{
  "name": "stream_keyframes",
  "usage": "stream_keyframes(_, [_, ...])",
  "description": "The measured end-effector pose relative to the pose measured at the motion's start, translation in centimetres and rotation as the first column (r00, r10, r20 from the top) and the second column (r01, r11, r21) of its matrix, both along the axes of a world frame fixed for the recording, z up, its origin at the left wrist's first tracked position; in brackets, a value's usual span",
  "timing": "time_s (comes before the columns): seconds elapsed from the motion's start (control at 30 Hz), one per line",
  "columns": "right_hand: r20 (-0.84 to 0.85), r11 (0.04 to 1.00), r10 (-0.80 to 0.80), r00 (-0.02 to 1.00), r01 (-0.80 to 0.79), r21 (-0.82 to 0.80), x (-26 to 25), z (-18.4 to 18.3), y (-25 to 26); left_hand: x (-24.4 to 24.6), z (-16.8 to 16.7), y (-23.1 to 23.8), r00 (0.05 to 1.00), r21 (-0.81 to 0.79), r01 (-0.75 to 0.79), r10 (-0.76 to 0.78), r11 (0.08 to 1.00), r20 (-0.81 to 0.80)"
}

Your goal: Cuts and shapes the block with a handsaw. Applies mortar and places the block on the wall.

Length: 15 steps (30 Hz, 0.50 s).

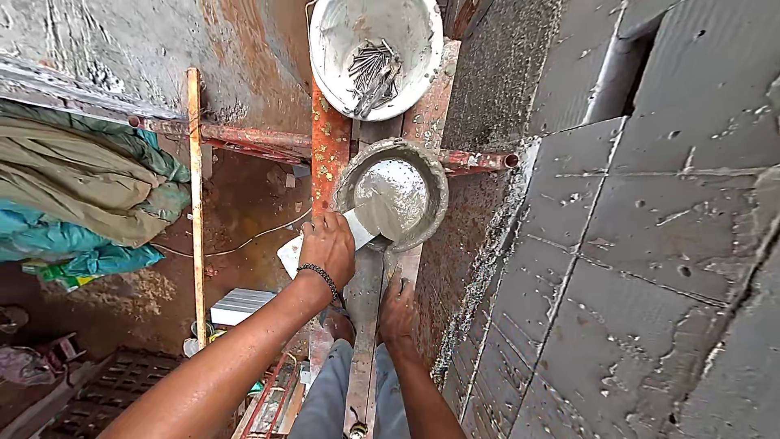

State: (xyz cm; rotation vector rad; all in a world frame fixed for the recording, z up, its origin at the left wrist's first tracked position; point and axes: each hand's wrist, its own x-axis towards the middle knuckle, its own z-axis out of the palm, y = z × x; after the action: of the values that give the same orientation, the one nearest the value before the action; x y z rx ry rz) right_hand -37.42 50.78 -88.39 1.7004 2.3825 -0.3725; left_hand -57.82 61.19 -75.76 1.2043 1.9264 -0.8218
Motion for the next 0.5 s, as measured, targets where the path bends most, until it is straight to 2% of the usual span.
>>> stream_keyframes(0.17, [-0.062, 0.997, -0.035, 0.997, 0.039, 0.068, -1.3, -0.5, -0.7, 0.4, 1.3, -0.1, 0.994, -0.07, 0.108, -0.109, 0.992, 0.002])
stream_keyframes(0.33, [-0.042, 0.999, -0.018, 0.999, 0.019, 0.041, -1.5, 0.2, -0.6, -0.8, 3.0, -1.0, 1.0, -0.104, 0.004, -0.003, 0.995, 0.014])
stream_keyframes(0.4, [-0.047, 1.0, -0.028, 0.999, 0.028, -0.008, -1.7, 0.6, -0.3, -1.7, 3.0, -2.3, 0.997, -0.032, -0.037, 0.039, 0.999, 0.072])
stream_keyframes(0.47, [-0.062, 0.996, -0.039, 0.997, 0.034, -0.077, -1.7, 1.3, -0.1, -2.7, 2.3, -4.8, 0.988, 0.179, -0.079, 0.053, 0.981, 0.147])
stream_keyframes(0.5, [-0.061, 0.995, -0.043, 0.997, 0.037, -0.095, -1.8, 1.6, -0.1, -3.3, 1.8, -6.4, 0.981, 0.313, -0.107, 0.049, 0.944, 0.188])
